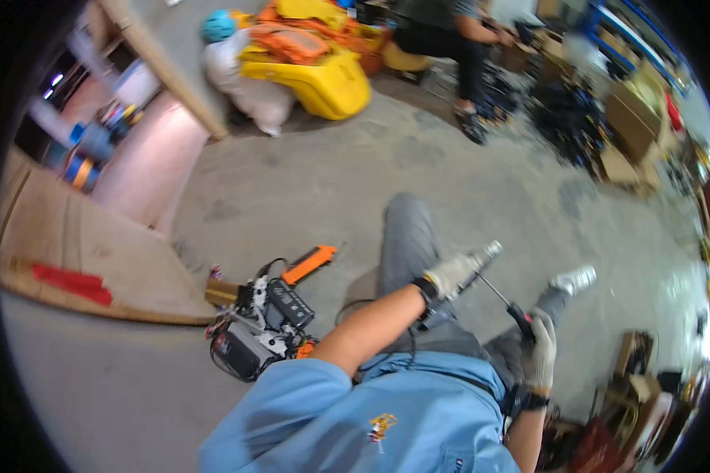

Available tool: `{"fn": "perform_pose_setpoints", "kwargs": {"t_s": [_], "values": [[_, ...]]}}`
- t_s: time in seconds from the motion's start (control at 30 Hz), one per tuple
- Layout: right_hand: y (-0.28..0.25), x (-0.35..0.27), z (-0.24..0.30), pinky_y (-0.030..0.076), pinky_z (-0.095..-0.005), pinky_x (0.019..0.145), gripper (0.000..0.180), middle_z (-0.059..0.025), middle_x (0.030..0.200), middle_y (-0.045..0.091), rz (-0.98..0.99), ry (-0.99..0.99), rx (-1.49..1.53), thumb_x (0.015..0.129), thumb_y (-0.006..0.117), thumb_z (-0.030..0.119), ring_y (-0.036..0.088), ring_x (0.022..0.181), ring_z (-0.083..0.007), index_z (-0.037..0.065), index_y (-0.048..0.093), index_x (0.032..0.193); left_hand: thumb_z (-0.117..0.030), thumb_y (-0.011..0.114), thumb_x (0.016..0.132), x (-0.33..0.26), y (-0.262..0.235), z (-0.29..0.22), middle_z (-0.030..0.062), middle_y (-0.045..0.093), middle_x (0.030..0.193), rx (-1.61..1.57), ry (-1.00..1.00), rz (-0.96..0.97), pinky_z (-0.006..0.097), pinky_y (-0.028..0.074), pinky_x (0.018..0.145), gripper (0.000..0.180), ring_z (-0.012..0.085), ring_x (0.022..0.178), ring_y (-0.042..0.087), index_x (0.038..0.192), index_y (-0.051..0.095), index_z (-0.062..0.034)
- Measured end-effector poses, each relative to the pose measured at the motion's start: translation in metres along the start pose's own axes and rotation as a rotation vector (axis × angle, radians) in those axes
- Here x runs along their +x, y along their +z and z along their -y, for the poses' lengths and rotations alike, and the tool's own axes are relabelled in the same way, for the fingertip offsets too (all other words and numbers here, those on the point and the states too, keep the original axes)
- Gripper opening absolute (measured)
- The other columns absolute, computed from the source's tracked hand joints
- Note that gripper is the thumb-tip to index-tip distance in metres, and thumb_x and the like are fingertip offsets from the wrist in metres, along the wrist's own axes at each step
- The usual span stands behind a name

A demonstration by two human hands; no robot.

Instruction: The person uses a screwdriver to drive a screw into a small black plastic component held in their left hand while seated.

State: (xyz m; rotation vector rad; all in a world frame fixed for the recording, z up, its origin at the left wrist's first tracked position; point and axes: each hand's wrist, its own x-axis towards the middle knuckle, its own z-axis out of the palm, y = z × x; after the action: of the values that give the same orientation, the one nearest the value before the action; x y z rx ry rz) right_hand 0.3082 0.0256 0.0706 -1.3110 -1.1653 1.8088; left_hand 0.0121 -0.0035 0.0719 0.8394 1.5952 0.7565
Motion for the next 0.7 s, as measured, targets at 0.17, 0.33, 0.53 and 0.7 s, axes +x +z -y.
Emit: {"fn": "perform_pose_setpoints", "kwargs": {"t_s": [0.17,0.33,0.53,0.7], "values": [[0.000,0.010,-0.011,0.053,-0.0253,0.078,0.031,-0.0046,0.104,0.065,0.108,-0.090,0.075,0.103,0.064,0.017,0.059,0.086,-0.0115,0.001,0.063,0.130,-0.059,0.052,0.108,0.027,0.003,0.043,-0.0003,0.064,0.084,-0.330,0.129,-0.016,0.027,0.057,0.070,0.056,0.0099,0.070,0.062,0.126,0.069,-0.0084],[-0.004,0.000,0.000,0.053,-0.0278,0.075,0.034,-0.0046,0.098,0.065,0.003,0.145,0.038,0.109,0.059,0.030,0.059,0.081,-0.0107,0.000,0.066,0.125,-0.044,0.053,0.112,0.029,0.009,0.040,0.0028,0.066,0.092,-0.484,0.138,-0.002,0.026,0.058,0.065,0.049,0.0102,0.072,0.063,0.138,0.062,-0.0034],[-0.006,0.004,-0.011,0.051,-0.0273,0.079,0.030,-0.0050,0.102,0.064,0.040,-0.010,0.039,0.108,0.060,0.023,0.059,0.087,-0.0112,0.000,0.066,0.125,-0.044,0.053,0.112,0.022,0.011,0.035,0.0046,0.067,0.093,-0.497,0.144,0.000,0.027,0.059,0.065,0.050,0.0109,0.070,0.064,0.138,0.062,-0.0027],[0.002,0.004,-0.006,0.053,-0.0291,0.077,0.032,-0.0049,0.098,0.065,0.035,-0.067,0.105,0.104,0.063,0.018,0.061,0.083,-0.0130,-0.002,0.063,0.129,-0.047,0.056,0.110,0.026,0.007,0.041,0.0043,0.068,0.093,-0.497,0.138,-0.008,0.028,0.059,0.064,0.051,0.0108,0.071,0.065,0.139,0.063,-0.0055]]}}
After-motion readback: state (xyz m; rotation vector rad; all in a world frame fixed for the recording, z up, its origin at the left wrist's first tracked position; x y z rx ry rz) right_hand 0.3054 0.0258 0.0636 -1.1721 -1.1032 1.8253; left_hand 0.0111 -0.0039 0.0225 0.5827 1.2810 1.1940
